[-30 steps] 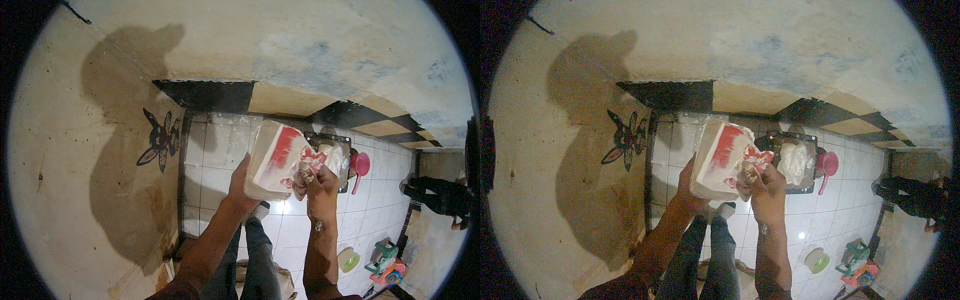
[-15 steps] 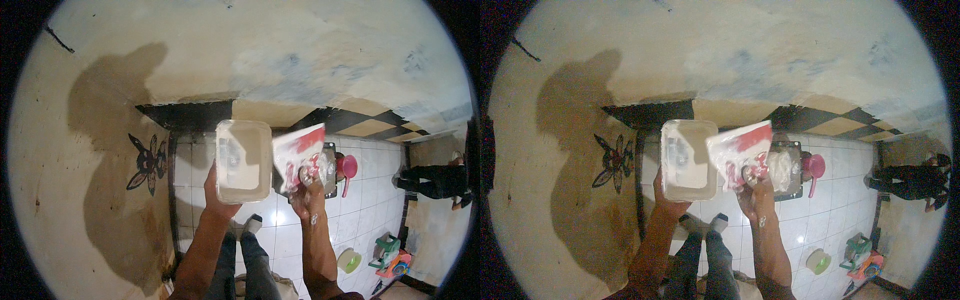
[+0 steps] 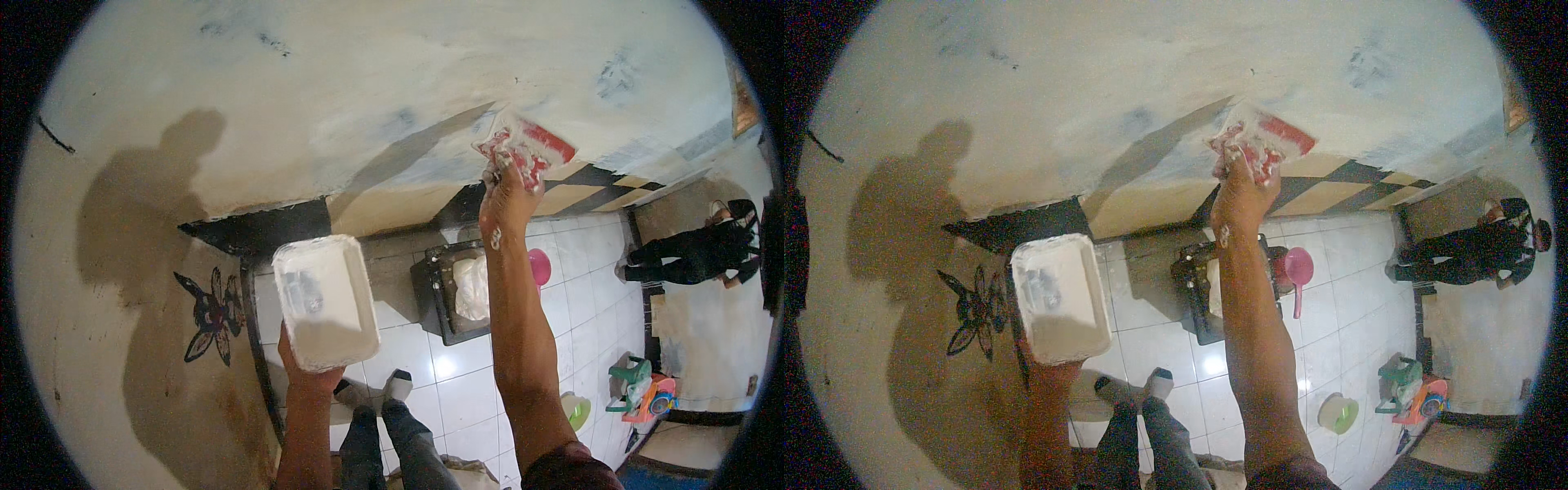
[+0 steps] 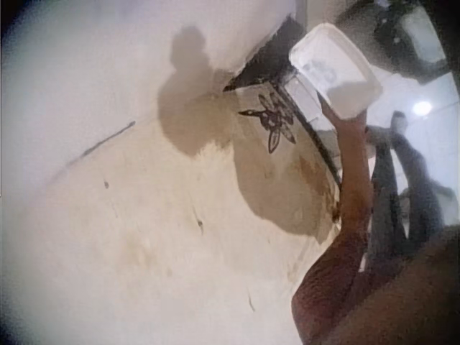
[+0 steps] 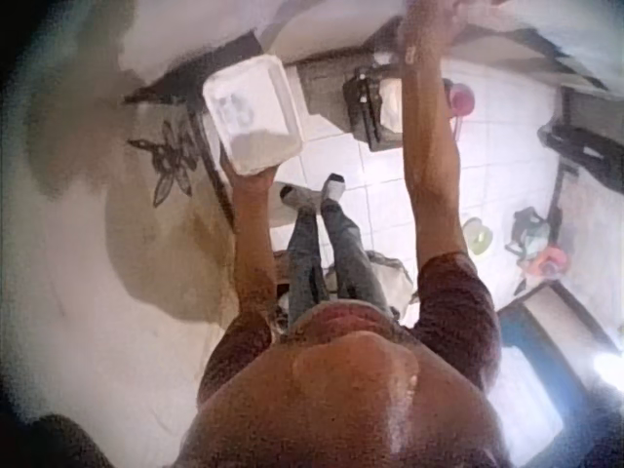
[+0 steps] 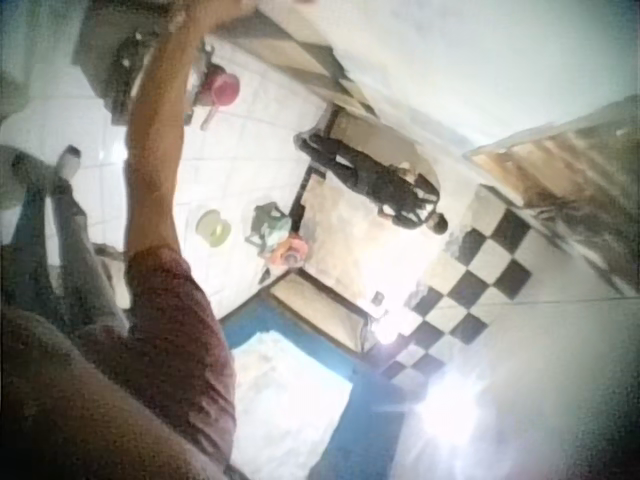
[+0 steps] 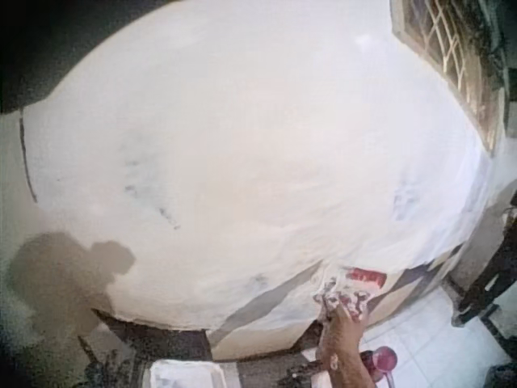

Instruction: The person patches a wall by applying a white substance from a container onto a section of the wall using a scraper.

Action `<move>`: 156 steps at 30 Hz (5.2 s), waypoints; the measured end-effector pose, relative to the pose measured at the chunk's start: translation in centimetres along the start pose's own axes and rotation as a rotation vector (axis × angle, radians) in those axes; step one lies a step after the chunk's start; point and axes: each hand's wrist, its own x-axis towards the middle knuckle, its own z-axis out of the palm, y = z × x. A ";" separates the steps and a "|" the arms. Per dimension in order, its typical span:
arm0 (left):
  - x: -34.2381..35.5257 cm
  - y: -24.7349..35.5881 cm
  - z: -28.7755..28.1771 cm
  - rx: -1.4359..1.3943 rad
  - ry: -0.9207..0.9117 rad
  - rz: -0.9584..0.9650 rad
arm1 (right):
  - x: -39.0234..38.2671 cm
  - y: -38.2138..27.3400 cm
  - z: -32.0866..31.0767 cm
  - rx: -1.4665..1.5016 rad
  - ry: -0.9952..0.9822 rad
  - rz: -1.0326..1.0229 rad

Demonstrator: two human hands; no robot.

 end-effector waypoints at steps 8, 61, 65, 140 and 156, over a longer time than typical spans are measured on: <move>-0.8 0.8 1.0 -0.043 0.019 -0.053 | 5.5 0.6 2.4 -1.364 -0.159 -0.638; -4.2 -2.3 0.9 0.061 0.035 0.224 | 10.7 1.7 -0.3 -1.475 -0.534 -1.174; -3.4 -3.1 3.3 -0.117 -0.032 0.107 | 11.9 7.8 -9.2 -1.383 -0.870 -1.511; -0.2 2.0 2.5 -0.050 -0.228 -0.061 | -20.3 -5.2 -1.7 -0.442 -0.402 0.668; -0.5 1.9 1.5 -0.293 -0.345 -0.290 | -21.0 -5.5 -1.0 -0.885 -0.615 0.366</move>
